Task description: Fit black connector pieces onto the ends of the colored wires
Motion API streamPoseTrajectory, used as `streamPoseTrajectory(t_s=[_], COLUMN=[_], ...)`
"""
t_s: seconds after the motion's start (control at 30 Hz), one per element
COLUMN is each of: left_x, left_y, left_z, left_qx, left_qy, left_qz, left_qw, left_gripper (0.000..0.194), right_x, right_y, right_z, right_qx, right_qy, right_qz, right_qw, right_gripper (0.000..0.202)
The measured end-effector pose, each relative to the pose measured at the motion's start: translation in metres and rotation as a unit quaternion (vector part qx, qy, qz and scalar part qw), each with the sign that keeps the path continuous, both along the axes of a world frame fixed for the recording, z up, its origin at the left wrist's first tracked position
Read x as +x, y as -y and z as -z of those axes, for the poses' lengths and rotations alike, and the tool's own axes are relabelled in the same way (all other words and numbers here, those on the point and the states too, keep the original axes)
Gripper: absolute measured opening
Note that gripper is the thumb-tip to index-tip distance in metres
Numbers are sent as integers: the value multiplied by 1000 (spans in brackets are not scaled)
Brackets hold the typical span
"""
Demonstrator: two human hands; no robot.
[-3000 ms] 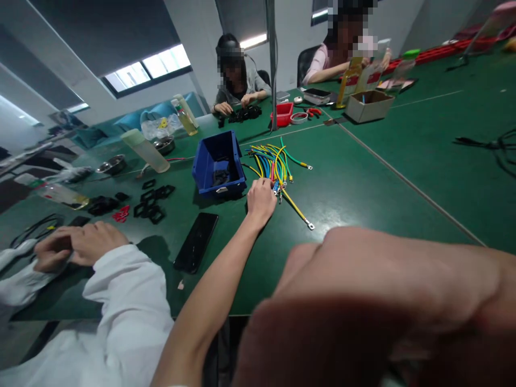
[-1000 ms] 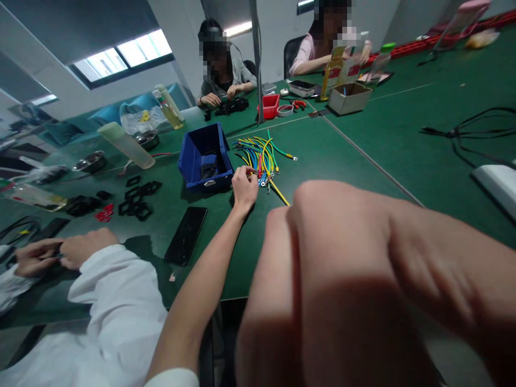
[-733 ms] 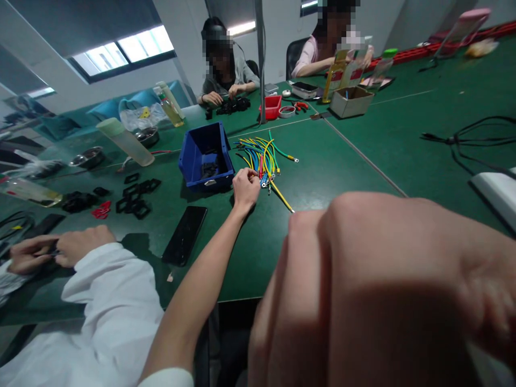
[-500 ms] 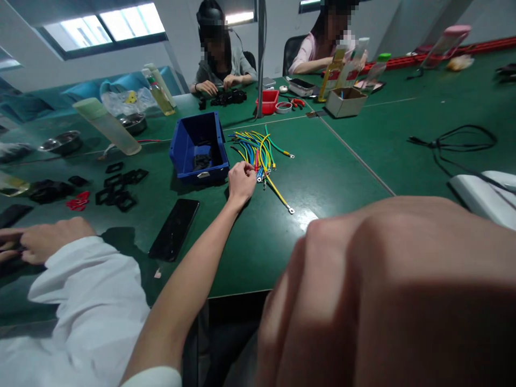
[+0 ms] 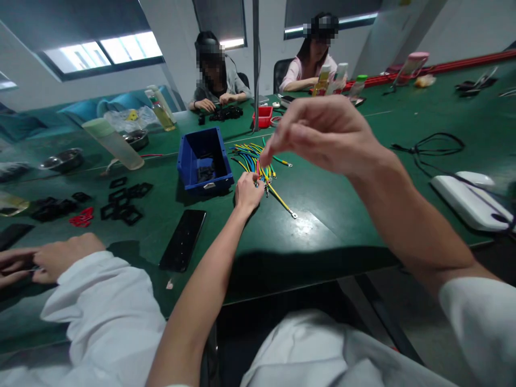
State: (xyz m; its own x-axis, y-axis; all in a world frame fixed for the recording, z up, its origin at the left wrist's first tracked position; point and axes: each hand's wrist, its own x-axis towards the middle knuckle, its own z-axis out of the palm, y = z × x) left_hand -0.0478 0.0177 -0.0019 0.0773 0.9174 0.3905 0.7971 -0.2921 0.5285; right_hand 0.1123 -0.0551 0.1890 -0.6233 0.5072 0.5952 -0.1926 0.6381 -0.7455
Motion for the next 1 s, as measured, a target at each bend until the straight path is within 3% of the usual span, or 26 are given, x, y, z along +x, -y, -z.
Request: streamPoseTrajectory(t_s=[0.07,0.13,0.17,0.27,0.37,0.47,0.6,0.87,1.0], left_x=[4,8,10,16,22,29,36,36,33], left_y=[4,10,14,30,53,74,80,37,7], left_z=[1,0,-1,-5,-9,-10,-8,1,4], left_qx=[17,28,30,28,14,-8,-13,68,86], left_qy=[-18,-48,-64,-97,-128,-163,-199,-273,-273], left_qz=[9,19,25,48,71,89,71,43,52], left_qw=[1000,998,997,994,989,983,977,959,957], left_gripper=[19,25,29,49,77,87,63,29,27], right_x=[3,15,22,43,53,52,45,42,43], right_y=[-51,-97,-116,-152,-163,-163,-158,-157,-159], right_z=[21,59,82,150,191,199,197,213,214], right_qx=[45,49,46,34,-7,-34,-4,54,64], right_qy=[-29,-15,12,120,229,301,332,282,245], right_qz=[185,370,430,496,492,479,446,404,405], right_qw=[981,928,902,859,840,824,831,869,879], right_gripper=[30,33,31,21,19,25,25,35,22])
